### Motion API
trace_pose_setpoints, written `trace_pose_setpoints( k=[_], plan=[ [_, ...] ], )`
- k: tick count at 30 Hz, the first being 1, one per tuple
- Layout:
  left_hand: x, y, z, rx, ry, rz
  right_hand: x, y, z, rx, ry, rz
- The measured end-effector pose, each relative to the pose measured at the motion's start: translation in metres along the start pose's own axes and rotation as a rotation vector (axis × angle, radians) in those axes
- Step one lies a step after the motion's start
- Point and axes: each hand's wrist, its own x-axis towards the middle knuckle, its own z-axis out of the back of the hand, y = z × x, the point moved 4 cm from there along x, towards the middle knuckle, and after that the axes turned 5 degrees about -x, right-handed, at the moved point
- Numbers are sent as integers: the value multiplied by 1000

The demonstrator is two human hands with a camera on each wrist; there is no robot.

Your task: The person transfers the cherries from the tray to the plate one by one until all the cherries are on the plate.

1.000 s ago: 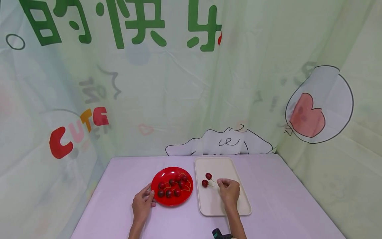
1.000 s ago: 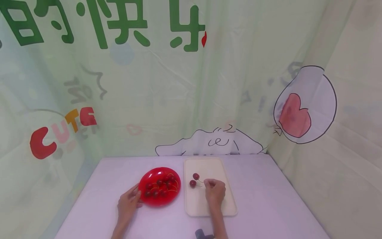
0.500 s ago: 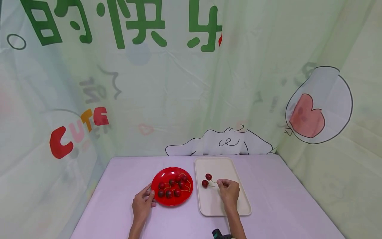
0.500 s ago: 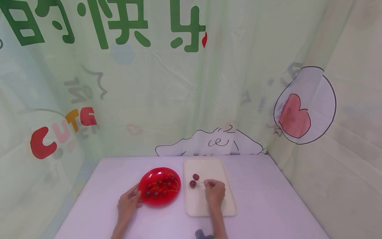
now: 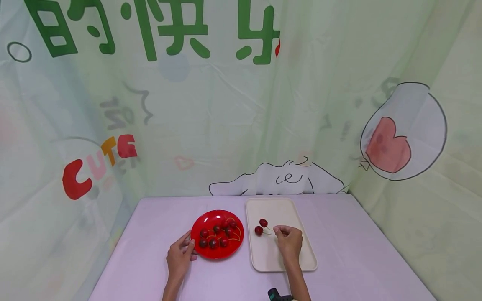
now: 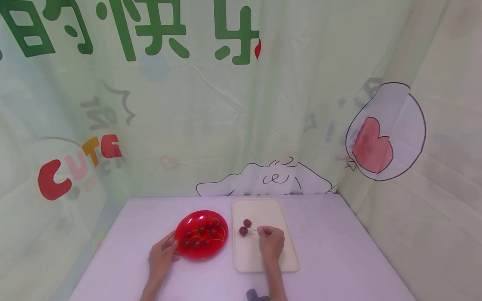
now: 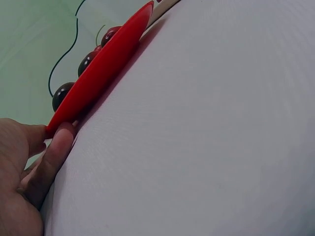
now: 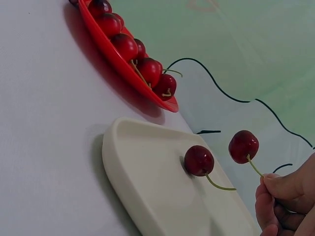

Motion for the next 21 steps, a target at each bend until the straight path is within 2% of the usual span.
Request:
trace_pose_setpoints(
  k=[12, 21],
  plan=[
    [1, 0, 0, 4, -5, 21, 0, 1, 3, -8, 9, 0],
    [1, 2, -1, -3, 0, 6, 0, 0, 2, -14, 6, -11]
  ],
)
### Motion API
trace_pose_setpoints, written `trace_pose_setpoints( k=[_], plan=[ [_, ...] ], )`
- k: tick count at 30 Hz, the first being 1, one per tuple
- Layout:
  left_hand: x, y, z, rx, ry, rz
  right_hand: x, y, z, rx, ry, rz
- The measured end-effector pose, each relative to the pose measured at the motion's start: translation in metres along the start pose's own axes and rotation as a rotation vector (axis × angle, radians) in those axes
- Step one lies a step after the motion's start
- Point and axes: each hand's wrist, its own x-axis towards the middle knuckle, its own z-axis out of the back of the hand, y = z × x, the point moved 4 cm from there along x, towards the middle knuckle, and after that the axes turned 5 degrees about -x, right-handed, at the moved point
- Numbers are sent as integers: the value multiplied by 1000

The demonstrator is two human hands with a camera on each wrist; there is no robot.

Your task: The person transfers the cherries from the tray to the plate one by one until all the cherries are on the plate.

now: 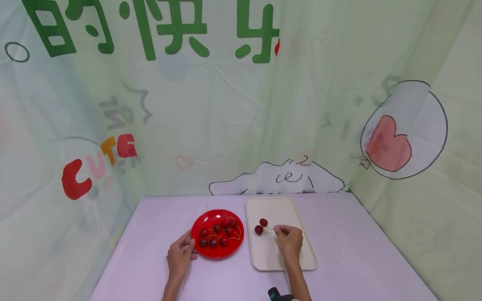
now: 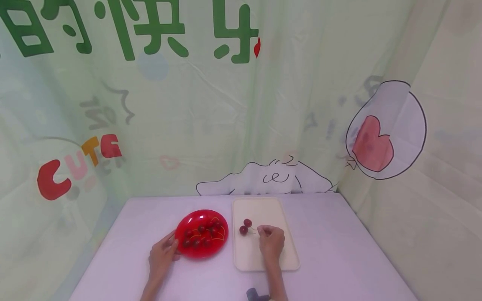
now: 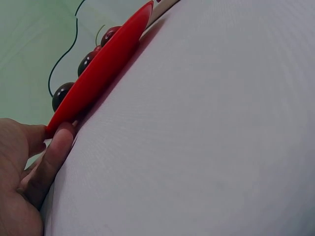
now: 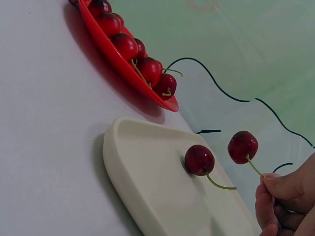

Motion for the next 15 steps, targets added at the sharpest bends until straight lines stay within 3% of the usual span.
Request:
trace_pose_setpoints(
  k=[15],
  plan=[
    [1, 2, 1, 3, 11, 8, 1, 0, -1, 9, 1, 5]
  ],
)
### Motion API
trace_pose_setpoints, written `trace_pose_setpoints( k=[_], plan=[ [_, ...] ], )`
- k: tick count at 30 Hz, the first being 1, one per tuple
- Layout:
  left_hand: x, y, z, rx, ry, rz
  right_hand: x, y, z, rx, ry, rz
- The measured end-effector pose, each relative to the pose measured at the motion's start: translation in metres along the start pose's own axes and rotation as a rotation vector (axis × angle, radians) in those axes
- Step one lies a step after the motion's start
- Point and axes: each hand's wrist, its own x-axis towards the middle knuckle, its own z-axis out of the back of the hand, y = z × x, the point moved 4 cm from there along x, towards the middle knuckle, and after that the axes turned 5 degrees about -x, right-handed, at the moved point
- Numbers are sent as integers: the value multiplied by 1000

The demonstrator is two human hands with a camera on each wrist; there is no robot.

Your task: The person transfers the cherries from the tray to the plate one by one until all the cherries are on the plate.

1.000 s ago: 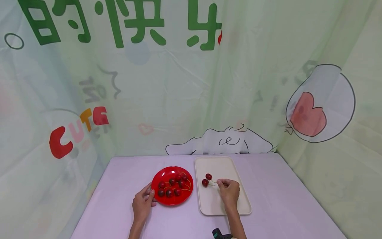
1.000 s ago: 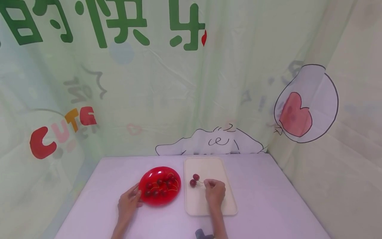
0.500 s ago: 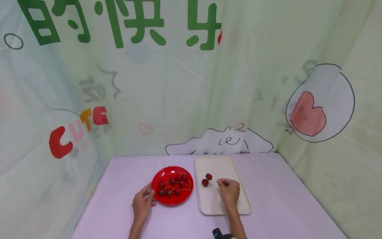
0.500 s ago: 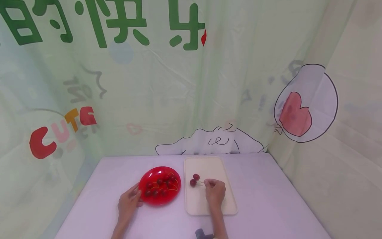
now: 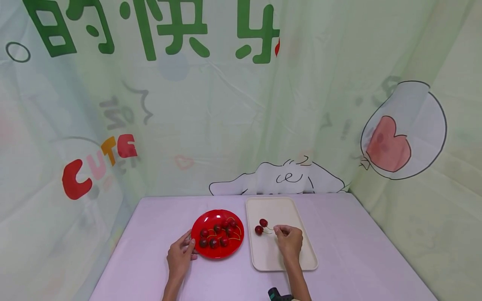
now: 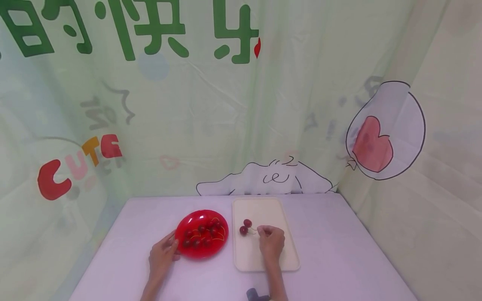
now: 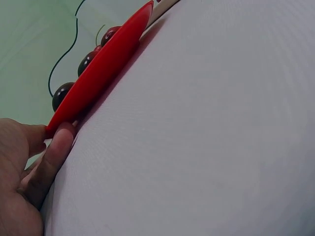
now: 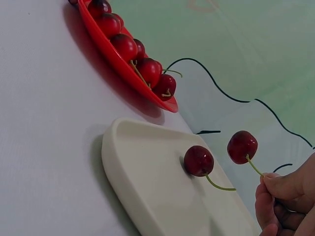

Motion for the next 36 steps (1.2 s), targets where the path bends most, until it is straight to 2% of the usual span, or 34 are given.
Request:
trace_pose_setpoints(
  k=[36],
  plan=[
    [2, 3, -1, -19, -19, 2, -1, 20, -11, 14, 47, 21]
  ],
)
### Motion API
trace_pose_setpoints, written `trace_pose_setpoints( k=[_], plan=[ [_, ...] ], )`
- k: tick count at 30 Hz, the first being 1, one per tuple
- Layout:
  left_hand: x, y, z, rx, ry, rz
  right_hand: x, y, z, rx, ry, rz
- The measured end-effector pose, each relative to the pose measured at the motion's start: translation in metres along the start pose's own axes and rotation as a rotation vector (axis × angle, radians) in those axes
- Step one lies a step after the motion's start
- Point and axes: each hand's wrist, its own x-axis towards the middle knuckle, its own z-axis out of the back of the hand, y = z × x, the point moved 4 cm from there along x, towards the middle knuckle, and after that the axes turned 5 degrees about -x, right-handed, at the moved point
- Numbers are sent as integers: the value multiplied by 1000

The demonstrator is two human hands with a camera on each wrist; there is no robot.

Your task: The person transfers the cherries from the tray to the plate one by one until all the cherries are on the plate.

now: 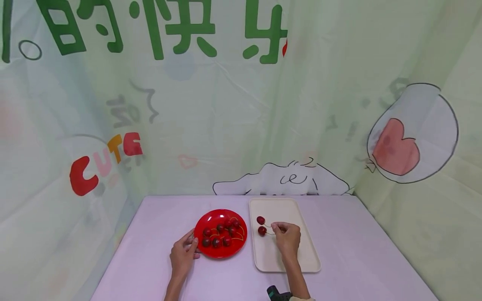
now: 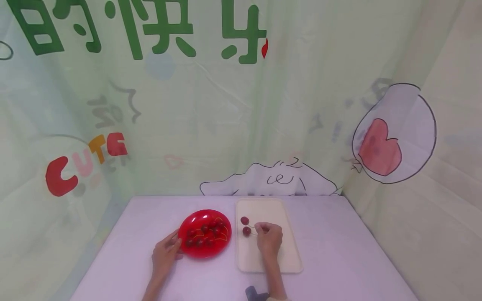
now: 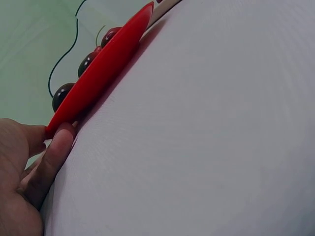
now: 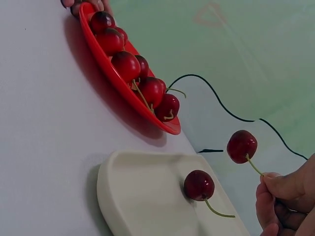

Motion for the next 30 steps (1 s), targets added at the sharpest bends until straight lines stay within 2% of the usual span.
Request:
trace_pose_setpoints(
  k=[10, 30],
  plan=[
    [1, -1, 1, -7, -4, -12, 2, 8, -12, -1, 14, 36],
    [0, -5, 3, -30, 1, -49, 5, 20, -33, 14, 43, 21]
  ],
)
